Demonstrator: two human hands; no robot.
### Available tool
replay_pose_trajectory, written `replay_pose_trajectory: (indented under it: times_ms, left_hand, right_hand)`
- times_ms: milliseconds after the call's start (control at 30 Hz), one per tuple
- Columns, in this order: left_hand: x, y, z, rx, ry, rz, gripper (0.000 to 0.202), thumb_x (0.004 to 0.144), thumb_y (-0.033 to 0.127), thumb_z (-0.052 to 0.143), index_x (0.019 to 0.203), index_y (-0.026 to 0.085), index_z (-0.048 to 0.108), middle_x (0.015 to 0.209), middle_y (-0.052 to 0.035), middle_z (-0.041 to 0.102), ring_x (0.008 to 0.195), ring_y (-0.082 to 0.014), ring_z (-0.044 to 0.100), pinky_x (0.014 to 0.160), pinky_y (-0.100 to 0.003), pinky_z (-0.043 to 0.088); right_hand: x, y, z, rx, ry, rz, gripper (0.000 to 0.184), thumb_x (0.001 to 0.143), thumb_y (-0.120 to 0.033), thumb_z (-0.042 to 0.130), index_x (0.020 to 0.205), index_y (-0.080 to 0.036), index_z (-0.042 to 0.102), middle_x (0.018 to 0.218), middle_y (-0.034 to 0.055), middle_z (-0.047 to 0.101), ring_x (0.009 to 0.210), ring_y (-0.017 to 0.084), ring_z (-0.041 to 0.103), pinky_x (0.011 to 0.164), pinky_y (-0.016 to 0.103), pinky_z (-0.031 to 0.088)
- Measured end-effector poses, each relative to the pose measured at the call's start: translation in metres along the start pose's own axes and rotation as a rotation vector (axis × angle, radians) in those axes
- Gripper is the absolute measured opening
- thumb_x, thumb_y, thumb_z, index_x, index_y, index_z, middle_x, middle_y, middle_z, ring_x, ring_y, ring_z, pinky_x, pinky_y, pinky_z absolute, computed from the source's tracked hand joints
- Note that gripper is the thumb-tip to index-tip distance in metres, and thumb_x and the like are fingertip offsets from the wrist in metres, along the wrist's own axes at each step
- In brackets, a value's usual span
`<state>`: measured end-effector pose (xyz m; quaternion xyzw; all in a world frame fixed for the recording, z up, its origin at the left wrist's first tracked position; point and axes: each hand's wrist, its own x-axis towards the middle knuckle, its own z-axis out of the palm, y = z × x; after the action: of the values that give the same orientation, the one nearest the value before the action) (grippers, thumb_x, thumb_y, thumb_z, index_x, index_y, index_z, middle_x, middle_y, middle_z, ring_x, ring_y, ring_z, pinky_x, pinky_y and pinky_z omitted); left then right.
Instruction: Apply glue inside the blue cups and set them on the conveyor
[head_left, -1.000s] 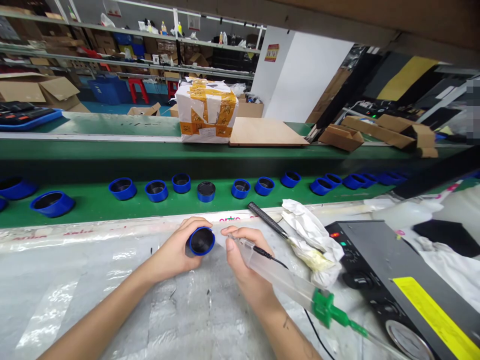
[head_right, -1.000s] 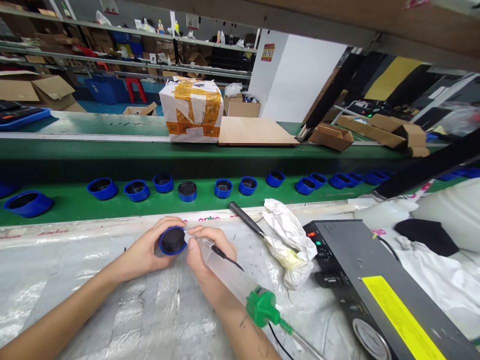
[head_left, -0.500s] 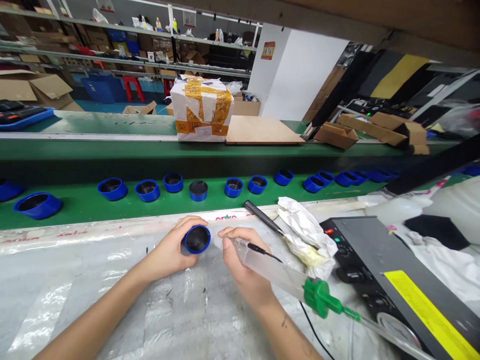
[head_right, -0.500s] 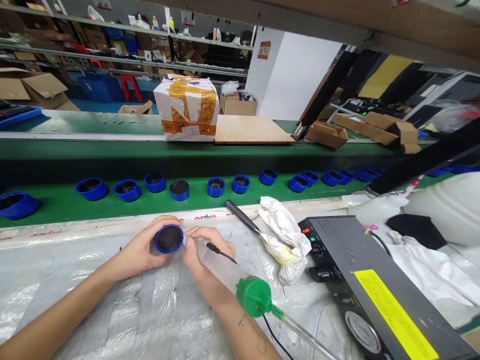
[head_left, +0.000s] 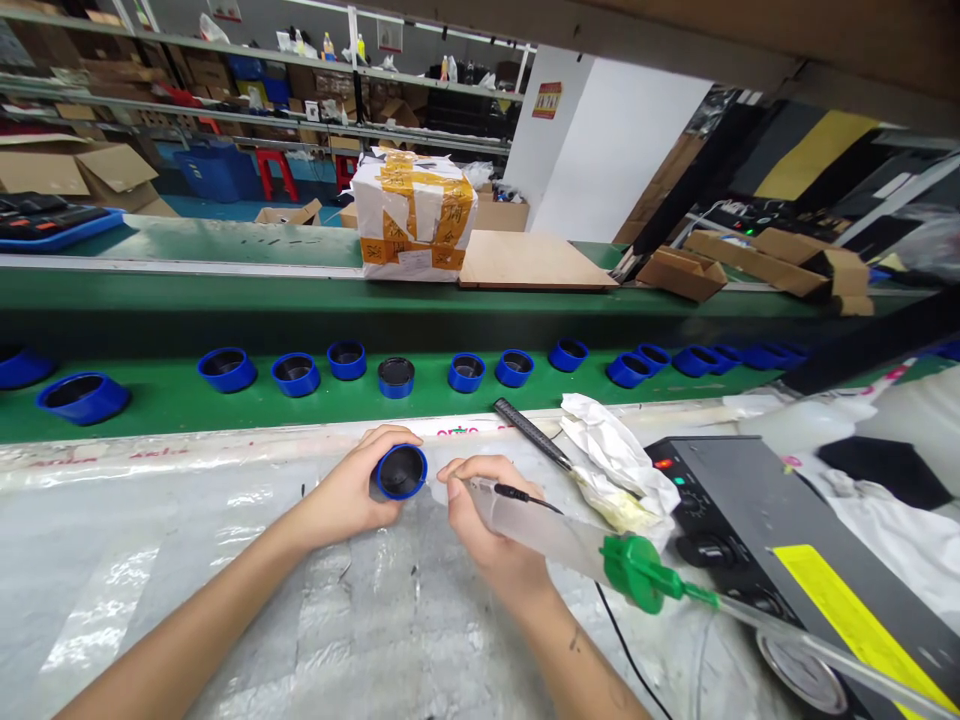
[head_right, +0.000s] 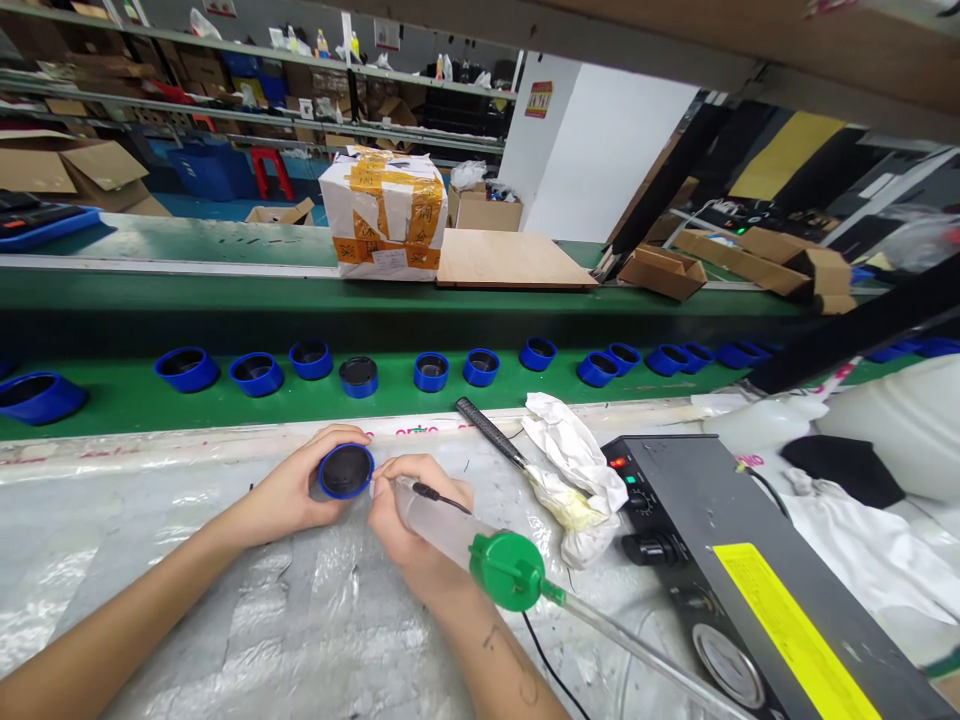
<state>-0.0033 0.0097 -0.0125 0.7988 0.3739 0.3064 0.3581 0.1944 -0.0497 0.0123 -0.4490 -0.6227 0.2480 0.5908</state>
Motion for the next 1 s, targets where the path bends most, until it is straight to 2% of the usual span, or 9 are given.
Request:
replay_pose_trajectory:
  times_ms: [500,767,1000]
  left_hand:
    - [0.001,0.004,0.0,-0.024,-0.001,-0.004,0.058,0.069,0.005,0.064,0.122,0.025,0.055,0.13,-0.0076,0.059,0.126,-0.0279,0.057,0.11,-0.043,0.048]
    - [0.002,0.005,-0.001,-0.032,-0.005,-0.021,0.059,0.067,0.004,0.065,0.122,0.024,0.056,0.13,-0.0074,0.058,0.126,-0.028,0.057,0.11,-0.043,0.048]
    - [0.002,0.006,-0.001,-0.027,-0.019,-0.019,0.065,0.063,0.0,0.06,0.122,0.025,0.055,0.13,-0.0072,0.058,0.127,-0.0289,0.056,0.11,-0.044,0.047]
  right_hand:
    - [-0.003,-0.008,0.006,0.024,-0.032,0.07,0.009,0.083,-0.016,0.066,0.083,-0.025,0.065,0.076,-0.0024,0.077,0.066,0.014,0.075,0.064,0.022,0.057]
    - [-0.003,-0.008,0.011,0.084,-0.044,0.121,0.007,0.083,-0.017,0.066,0.083,-0.024,0.065,0.077,-0.0002,0.078,0.062,0.015,0.073,0.067,0.027,0.059]
    - [0.0,-0.011,0.014,0.072,-0.025,0.092,0.007,0.082,-0.017,0.065,0.081,-0.024,0.065,0.076,0.0022,0.08,0.065,0.019,0.077,0.063,0.028,0.058]
